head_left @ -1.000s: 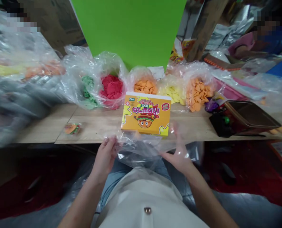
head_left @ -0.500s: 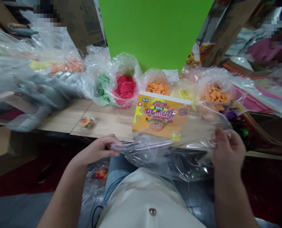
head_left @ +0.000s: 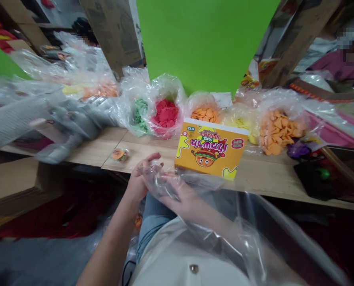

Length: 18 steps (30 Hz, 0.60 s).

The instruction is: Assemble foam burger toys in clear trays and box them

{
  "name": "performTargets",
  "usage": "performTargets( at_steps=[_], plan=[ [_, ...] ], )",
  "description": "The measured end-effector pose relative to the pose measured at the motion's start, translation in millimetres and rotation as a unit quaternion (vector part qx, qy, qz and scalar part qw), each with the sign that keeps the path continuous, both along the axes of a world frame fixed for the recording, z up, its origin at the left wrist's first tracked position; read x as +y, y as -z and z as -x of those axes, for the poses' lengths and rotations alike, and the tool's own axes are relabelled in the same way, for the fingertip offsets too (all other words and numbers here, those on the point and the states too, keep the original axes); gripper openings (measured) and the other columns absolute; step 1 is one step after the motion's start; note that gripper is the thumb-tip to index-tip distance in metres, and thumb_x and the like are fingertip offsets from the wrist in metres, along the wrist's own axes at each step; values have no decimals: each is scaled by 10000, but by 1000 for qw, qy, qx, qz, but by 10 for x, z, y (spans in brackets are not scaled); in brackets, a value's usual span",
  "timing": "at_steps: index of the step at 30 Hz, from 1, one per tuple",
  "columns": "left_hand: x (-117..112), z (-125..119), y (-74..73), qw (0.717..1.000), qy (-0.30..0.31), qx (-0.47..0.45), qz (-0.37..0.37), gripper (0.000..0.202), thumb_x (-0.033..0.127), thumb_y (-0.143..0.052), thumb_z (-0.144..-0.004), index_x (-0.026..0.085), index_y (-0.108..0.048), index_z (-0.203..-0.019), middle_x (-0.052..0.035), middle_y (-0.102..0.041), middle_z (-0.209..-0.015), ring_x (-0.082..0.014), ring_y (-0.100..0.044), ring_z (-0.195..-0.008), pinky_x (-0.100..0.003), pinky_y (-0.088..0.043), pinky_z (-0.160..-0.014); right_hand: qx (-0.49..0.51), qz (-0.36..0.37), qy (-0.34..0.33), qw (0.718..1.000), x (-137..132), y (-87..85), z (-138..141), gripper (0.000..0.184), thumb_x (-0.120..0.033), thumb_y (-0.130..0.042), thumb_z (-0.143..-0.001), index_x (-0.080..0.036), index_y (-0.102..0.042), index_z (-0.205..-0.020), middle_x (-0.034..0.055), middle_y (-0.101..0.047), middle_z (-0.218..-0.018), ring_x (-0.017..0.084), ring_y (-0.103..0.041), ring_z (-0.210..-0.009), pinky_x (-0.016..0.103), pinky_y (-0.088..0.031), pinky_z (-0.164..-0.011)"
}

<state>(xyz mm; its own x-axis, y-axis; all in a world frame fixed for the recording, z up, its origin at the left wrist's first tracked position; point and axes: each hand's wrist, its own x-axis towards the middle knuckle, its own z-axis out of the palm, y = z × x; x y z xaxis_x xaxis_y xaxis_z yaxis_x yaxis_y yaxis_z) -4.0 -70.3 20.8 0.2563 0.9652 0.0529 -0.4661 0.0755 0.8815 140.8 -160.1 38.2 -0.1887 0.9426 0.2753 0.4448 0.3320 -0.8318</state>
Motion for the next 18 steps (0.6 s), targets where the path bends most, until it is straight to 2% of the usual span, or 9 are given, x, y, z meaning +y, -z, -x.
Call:
performTargets(
  at_steps=[2,3,5,8,11,13,14,16,18],
  plan=[
    [16,-2,0,1000,-19,-15,5,392,126,-693,-605,151,-309,-525,-33,-542,-1190,-189,-563,-991,-363,-448,-887,-91,-77,-4,993,-22,81,146,549,-331,-546,-798,-191,-363,-1297,120,-301,-1394,290,-218,-1303,500,-233,-1050],
    [23,-2,1,999,-36,-18,10,394,122,-698,-595,153,-311,-526,-31,-543,-1190,-192,-548,-1021,-351,-447,-890,-117,-106,5,987,-48,109,186,536,-315,-533,-802,-179,-370,-1294,132,-302,-1387,296,-222,-1296,502,-241,-1042],
    [16,-13,4,996,-79,-23,34,358,127,-709,-578,158,-354,-545,-31,-557,-1160,-197,-518,-1074,-332,-442,-897,-134,-112,15,985,-97,138,227,477,-299,-502,-816,-170,-401,-1264,141,-435,-1264,272,-372,-1189,464,-331,-987],
    [-57,-68,-2,989,-106,-68,76,233,144,-693,-604,179,-468,-651,-20,-572,-1123,-188,-492,-1120,-339,-424,-926,-121,-46,-5,992,-103,145,264,414,-365,-561,-773,-194,-484,-1142,92,-554,-1029,239,-506,-961,416,-428,-869],
    [-149,-152,-6,984,-97,-109,107,150,169,-651,-659,209,-528,-733,0,-576,-1128,-176,-500,-1121,-347,-419,-939,-49,-6,21,999,-23,160,302,495,-417,-673,-670,-224,-479,-1083,75,-514,-1131,244,-487,-1018,402,-420,-882],
    [-174,-204,16,979,-107,-116,126,123,188,-647,-664,216,-548,-731,4,-588,-1105,-178,-520,-1096,-341,-432,-924,8,39,29,999,36,177,308,525,-393,-678,-676,-234,-442,-1117,55,-518,-1138,221,-511,-1003,365,-438,-852],
    [-170,-219,39,977,-115,-123,134,119,194,-651,-660,219,-554,-724,5,-598,-1083,-180,-532,-1079,-341,-437,-917,24,73,19,997,58,181,298,486,-378,-656,-703,-234,-443,-1116,38,-549,-1082,202,-542,-942,342,-459,-801],
    [-130,-196,110,971,-123,-143,145,120,189,-658,-651,222,-557,-706,8,-618,-1029,-177,-550,-1051,-342,-440,-913,18,120,-26,992,76,166,235,265,-359,-586,-769,-236,-515,-992,-9,-599,-873,157,-575,-748,294,-474,-663],
    [-54,-61,197,969,-124,-141,158,131,189,-670,-636,215,-552,-687,4,-633,-978,-180,-567,-1018,-350,-449,-897,-12,102,-56,993,64,99,98,124,-351,-545,-798,-229,-558,-818,-32,-585,-718,134,-554,-636,275,-456,-594]
  ],
)
